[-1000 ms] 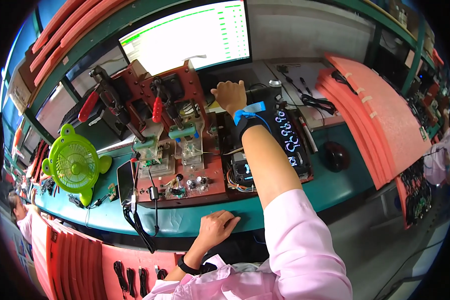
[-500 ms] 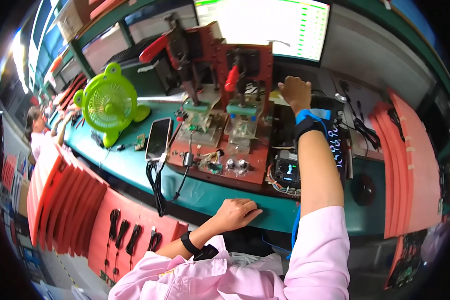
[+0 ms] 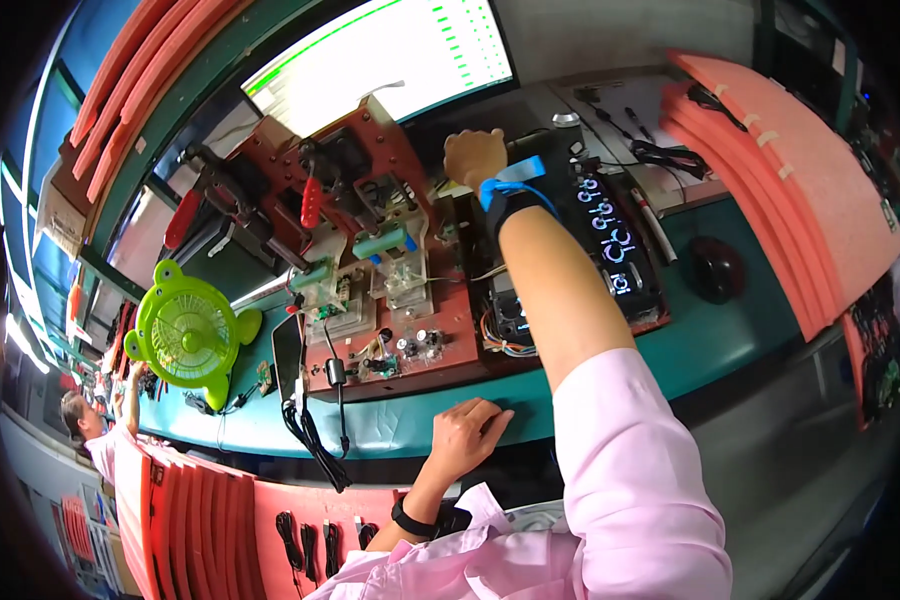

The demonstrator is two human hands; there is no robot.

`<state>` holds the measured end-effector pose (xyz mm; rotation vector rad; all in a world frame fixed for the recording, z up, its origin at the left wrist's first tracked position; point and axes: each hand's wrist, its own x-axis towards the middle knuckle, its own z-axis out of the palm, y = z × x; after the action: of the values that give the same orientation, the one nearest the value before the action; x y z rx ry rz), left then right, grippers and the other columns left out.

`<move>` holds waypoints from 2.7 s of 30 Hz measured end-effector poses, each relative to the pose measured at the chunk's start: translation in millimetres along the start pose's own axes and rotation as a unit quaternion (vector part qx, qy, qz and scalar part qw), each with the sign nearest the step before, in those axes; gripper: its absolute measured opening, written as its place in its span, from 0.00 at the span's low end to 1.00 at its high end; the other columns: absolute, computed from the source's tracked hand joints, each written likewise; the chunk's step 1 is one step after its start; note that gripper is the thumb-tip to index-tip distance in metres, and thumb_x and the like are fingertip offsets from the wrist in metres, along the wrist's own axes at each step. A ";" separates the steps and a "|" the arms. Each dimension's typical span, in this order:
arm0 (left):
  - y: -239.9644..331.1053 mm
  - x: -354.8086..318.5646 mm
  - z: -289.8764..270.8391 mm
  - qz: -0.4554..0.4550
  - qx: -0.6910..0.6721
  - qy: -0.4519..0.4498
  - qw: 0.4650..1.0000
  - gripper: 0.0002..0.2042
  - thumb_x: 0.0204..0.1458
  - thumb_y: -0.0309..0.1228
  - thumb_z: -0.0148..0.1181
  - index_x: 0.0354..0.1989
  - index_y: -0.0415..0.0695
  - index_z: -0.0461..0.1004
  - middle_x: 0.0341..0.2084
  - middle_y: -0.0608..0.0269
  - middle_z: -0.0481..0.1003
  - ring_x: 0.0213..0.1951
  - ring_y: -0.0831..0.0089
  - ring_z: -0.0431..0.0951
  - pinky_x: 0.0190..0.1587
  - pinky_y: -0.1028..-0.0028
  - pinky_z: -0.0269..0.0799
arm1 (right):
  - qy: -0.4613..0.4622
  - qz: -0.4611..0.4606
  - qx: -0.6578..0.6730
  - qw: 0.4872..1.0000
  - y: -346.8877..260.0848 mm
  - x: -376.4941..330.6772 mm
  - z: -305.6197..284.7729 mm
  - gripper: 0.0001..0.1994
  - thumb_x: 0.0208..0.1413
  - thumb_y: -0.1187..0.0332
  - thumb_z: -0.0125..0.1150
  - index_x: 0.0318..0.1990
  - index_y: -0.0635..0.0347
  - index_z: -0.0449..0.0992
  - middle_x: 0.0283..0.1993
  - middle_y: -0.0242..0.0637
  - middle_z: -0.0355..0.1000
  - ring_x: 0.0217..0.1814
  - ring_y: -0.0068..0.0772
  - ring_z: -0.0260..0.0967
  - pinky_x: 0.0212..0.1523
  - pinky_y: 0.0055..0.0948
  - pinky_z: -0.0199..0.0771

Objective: The person turns over a circuit board, places it into a testing fixture, and connects a cable. They press buttons on a control panel, move a joystick, and use a mouse while looking at a monitor before removing the board and cable.

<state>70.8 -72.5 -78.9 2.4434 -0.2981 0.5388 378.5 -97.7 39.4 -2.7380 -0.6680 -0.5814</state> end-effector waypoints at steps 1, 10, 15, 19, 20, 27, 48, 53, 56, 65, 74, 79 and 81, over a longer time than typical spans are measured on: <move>-1.2 2.8 0.2 0.002 0.000 -0.010 1.000 0.08 0.42 0.29 0.60 0.17 0.41 0.69 0.14 0.59 0.68 0.17 0.62 0.69 0.18 0.69 0.62 | 0.035 -0.017 0.005 0.999 2.6 -0.4 4.4 0.15 0.49 0.54 0.50 0.29 0.56 0.74 0.30 0.41 0.73 0.35 0.41 0.71 0.39 0.40 0.63; -5.1 -1.0 0.0 -0.016 0.014 -0.014 1.000 0.09 0.42 0.29 0.60 0.17 0.42 0.67 0.14 0.58 0.67 0.18 0.60 0.69 0.19 0.67 0.63 | 0.305 -0.125 -0.051 0.943 55.4 -11.1 -19.1 0.13 0.53 0.56 0.46 0.26 0.53 0.72 0.25 0.35 0.71 0.31 0.36 0.70 0.29 0.39 0.65; -1.7 -1.1 3.3 0.019 0.007 0.006 1.000 0.08 0.41 0.27 0.61 0.17 0.39 0.69 0.12 0.56 0.67 0.14 0.61 0.67 0.18 0.70 0.60 | 0.234 -0.142 -0.256 0.927 223.6 -93.4 -96.3 0.05 0.47 0.67 0.50 0.28 0.57 0.70 0.27 0.38 0.70 0.30 0.39 0.69 0.27 0.39 0.63; -6.6 -0.2 -2.1 0.010 -0.008 0.016 1.000 0.09 0.42 0.27 0.60 0.17 0.38 0.68 0.12 0.55 0.67 0.14 0.62 0.67 0.18 0.70 0.59 | 0.125 -0.053 -0.238 0.962 257.9 -200.9 -100.8 0.08 0.50 0.66 0.49 0.36 0.60 0.68 0.29 0.41 0.68 0.33 0.44 0.66 0.36 0.41 0.62; -3.5 0.8 -0.5 0.009 -0.013 0.015 1.000 0.09 0.42 0.27 0.60 0.17 0.38 0.68 0.12 0.55 0.67 0.14 0.62 0.67 0.18 0.70 0.59 | 0.158 -0.005 -0.170 0.973 252.9 -228.0 -95.1 0.10 0.50 0.66 0.50 0.39 0.60 0.68 0.33 0.43 0.68 0.36 0.46 0.66 0.40 0.40 0.63; -6.7 -2.3 0.8 0.012 -0.027 0.009 1.000 0.09 0.43 0.27 0.60 0.17 0.38 0.68 0.12 0.56 0.67 0.15 0.61 0.67 0.18 0.70 0.60 | 0.198 0.049 -0.064 0.977 237.4 -275.6 -28.1 0.16 0.50 0.64 0.53 0.46 0.58 0.67 0.47 0.45 0.65 0.49 0.47 0.62 0.49 0.38 0.62; 2.9 -5.1 8.5 -0.013 0.065 0.081 0.995 0.10 0.43 0.30 0.59 0.17 0.39 0.68 0.13 0.56 0.68 0.18 0.58 0.69 0.19 0.68 0.63 | 0.153 0.051 0.016 0.987 240.9 -269.2 -27.9 0.15 0.47 0.66 0.56 0.45 0.54 0.69 0.48 0.40 0.64 0.46 0.47 0.62 0.44 0.38 0.65; 2.3 -3.8 8.3 -0.001 0.033 0.069 0.997 0.09 0.42 0.30 0.60 0.17 0.40 0.68 0.14 0.57 0.68 0.18 0.58 0.69 0.19 0.68 0.62 | 0.145 0.057 0.011 0.988 244.2 -265.0 -28.4 0.15 0.49 0.66 0.54 0.45 0.55 0.69 0.49 0.41 0.64 0.46 0.48 0.62 0.44 0.38 0.65; 2.6 -2.5 4.7 -0.010 0.032 0.078 0.996 0.09 0.42 0.29 0.60 0.17 0.40 0.68 0.14 0.57 0.68 0.18 0.58 0.69 0.19 0.68 0.62 | 0.146 0.050 -0.002 0.988 244.6 -266.0 -28.6 0.14 0.49 0.66 0.53 0.45 0.55 0.69 0.49 0.41 0.64 0.46 0.48 0.62 0.44 0.38 0.65; -4.4 -4.9 4.0 0.007 0.016 0.071 0.997 0.09 0.42 0.29 0.60 0.17 0.41 0.68 0.14 0.59 0.68 0.19 0.61 0.70 0.20 0.69 0.63 | 0.140 0.074 0.006 0.987 236.9 -267.2 -29.9 0.14 0.50 0.66 0.52 0.45 0.55 0.70 0.50 0.42 0.64 0.47 0.48 0.62 0.45 0.38 0.64; -2.8 -3.4 2.6 0.004 0.013 0.062 0.998 0.09 0.41 0.29 0.61 0.17 0.41 0.68 0.14 0.60 0.68 0.18 0.62 0.70 0.20 0.69 0.63 | 0.145 0.095 0.008 0.985 241.7 -268.4 -29.5 0.14 0.48 0.67 0.53 0.44 0.56 0.71 0.49 0.42 0.65 0.47 0.48 0.62 0.46 0.38 0.64; -3.0 -6.2 4.2 0.000 0.014 0.057 0.998 0.09 0.41 0.29 0.61 0.17 0.41 0.68 0.14 0.60 0.68 0.18 0.62 0.69 0.20 0.69 0.63 | 0.153 0.100 0.004 0.983 244.4 -272.2 -27.7 0.14 0.48 0.67 0.53 0.44 0.56 0.71 0.49 0.42 0.65 0.47 0.48 0.62 0.46 0.38 0.64; -2.7 -5.2 3.7 -0.003 0.014 0.056 0.998 0.09 0.41 0.29 0.61 0.17 0.41 0.68 0.14 0.60 0.68 0.18 0.61 0.69 0.20 0.69 0.63 | 0.155 0.104 0.005 0.982 242.0 -270.0 -28.4 0.14 0.48 0.67 0.54 0.44 0.56 0.71 0.49 0.42 0.65 0.47 0.48 0.62 0.46 0.38 0.64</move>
<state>68.2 -72.2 -85.3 2.4296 -0.2388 0.6790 267.5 -418.4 -91.6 -2.5809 -0.3062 -0.9214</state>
